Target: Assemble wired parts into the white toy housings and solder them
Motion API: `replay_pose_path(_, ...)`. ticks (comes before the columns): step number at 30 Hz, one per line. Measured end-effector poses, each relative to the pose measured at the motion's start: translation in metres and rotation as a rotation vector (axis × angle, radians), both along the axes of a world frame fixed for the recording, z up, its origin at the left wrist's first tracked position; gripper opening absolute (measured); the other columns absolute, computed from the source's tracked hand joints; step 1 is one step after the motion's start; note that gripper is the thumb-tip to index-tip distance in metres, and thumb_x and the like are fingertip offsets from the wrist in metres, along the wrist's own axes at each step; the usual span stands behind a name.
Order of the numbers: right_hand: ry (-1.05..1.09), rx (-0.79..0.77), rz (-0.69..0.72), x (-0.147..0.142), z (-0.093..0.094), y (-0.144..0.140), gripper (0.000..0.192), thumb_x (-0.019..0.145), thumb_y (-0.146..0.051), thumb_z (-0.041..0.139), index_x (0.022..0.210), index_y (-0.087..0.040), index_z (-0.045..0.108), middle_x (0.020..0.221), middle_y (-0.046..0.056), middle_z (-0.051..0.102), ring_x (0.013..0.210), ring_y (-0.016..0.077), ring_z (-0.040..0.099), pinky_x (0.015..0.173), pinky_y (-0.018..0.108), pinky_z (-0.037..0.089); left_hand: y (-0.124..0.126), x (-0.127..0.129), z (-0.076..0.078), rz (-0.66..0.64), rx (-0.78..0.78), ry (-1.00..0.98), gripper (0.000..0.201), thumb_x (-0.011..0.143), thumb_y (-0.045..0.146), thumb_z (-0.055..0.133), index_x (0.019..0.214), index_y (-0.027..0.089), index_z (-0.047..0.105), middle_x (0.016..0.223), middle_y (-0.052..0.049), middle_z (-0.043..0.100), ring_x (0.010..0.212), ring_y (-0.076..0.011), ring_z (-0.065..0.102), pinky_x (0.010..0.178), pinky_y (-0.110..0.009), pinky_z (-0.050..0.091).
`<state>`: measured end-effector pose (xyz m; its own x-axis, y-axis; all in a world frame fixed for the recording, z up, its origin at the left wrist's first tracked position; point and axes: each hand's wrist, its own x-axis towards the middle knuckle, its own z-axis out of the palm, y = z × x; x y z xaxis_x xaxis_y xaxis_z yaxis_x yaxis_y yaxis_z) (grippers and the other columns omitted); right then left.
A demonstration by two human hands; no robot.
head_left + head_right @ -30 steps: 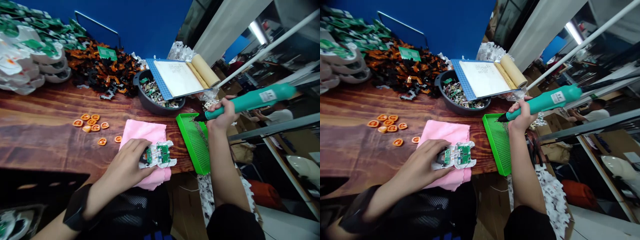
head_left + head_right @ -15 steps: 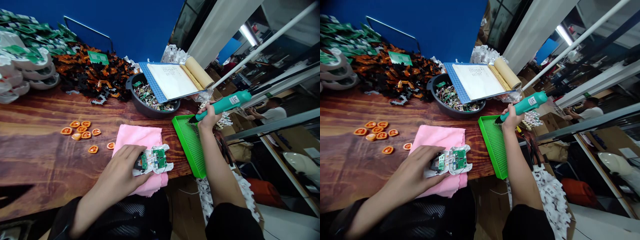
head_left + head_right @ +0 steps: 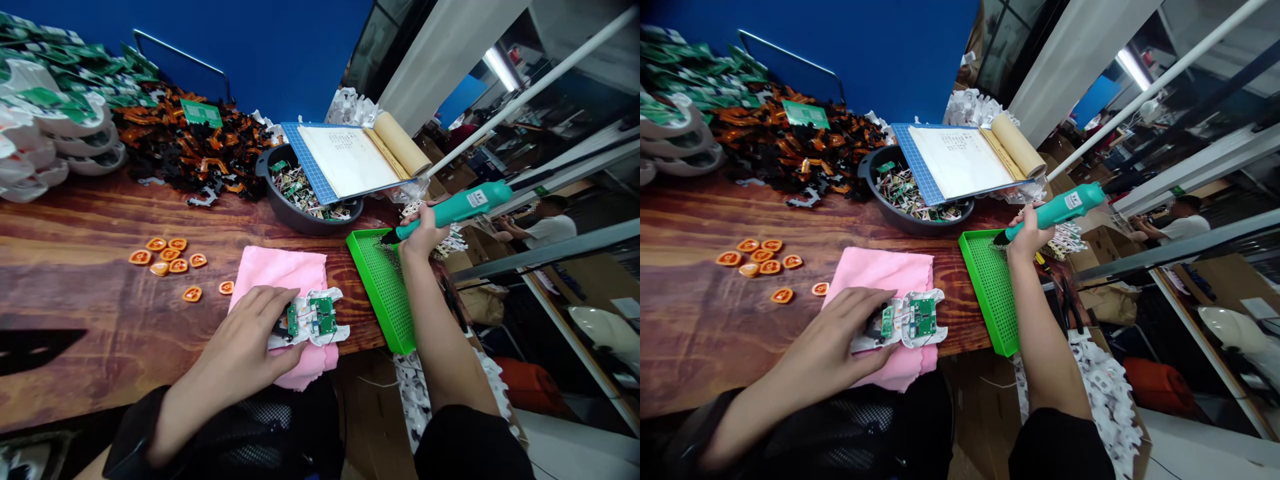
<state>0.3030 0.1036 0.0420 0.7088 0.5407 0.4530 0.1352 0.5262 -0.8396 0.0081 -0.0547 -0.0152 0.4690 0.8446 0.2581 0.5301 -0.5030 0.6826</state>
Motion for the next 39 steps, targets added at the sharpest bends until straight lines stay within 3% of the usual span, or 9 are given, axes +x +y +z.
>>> replay_pose_path(6, 0.09, -0.028, 0.069, -0.009, 0.031, -0.033, 0.013, 0.07, -0.018, 0.051, 0.081, -0.022, 0.045, 0.049, -0.011, 0.037, 0.039, 0.0076, 0.039, 0.04, 0.02, 0.035, 0.0, 0.002, 0.001, 0.04, -0.018, -0.022, 0.05, 0.083, 0.047, 0.062, 0.121, 0.018, 0.052, 0.115, -0.01, 0.06, 0.107, -0.0273, 0.054, 0.091, -0.041, 0.045)
replay_pose_path(11, 0.175, -0.126, 0.442, -0.071, 0.049, -0.098, 0.011, 0.072, -0.022, 0.052, 0.082, -0.021, 0.048, 0.049, -0.01, 0.039, 0.04, 0.0065, 0.038, 0.043, 0.02, 0.035, -0.002, 0.003, 0.003, 0.029, -0.026, -0.038, 0.048, 0.082, 0.045, 0.065, 0.119, 0.016, 0.053, 0.111, -0.01, 0.06, 0.105, -0.0259, 0.054, 0.09, -0.039, 0.045)
replay_pose_path(16, 0.184, -0.229, 0.631, -0.131, 0.041, -0.144, 0.018, 0.071, -0.023, 0.057, 0.087, -0.022, 0.05, 0.047, -0.011, 0.039, 0.038, 0.0073, 0.039, 0.042, 0.022, 0.036, -0.003, 0.004, 0.005, 0.02, -0.03, -0.02, 0.047, 0.08, 0.043, 0.067, 0.117, 0.016, 0.054, 0.108, -0.009, 0.06, 0.102, -0.0253, 0.053, 0.088, -0.039, 0.045)
replay_pose_path(23, 0.168, -0.204, 0.686, -0.144, 0.026, -0.151, 0.015, 0.072, -0.02, 0.057, 0.085, -0.022, 0.05, 0.048, -0.01, 0.044, 0.04, 0.0075, 0.043, 0.044, 0.022, 0.038, -0.002, 0.004, 0.005, 0.016, -0.021, -0.024, 0.051, 0.078, 0.041, 0.07, 0.119, 0.015, 0.054, 0.109, -0.01, 0.06, 0.102, -0.0251, 0.053, 0.09, -0.039, 0.045)
replay_pose_path(39, 0.188, -0.214, 0.696, -0.142, 0.025, -0.152, 0.016, 0.073, -0.019, 0.056, 0.088, -0.021, 0.051, 0.049, -0.009, 0.046, 0.041, 0.0077, 0.044, 0.046, 0.022, 0.04, -0.003, 0.004, 0.005, 0.019, -0.022, -0.03, 0.048, 0.079, 0.04, 0.069, 0.117, 0.017, 0.053, 0.109, -0.009, 0.06, 0.102, -0.025, 0.053, 0.089, -0.04, 0.046)
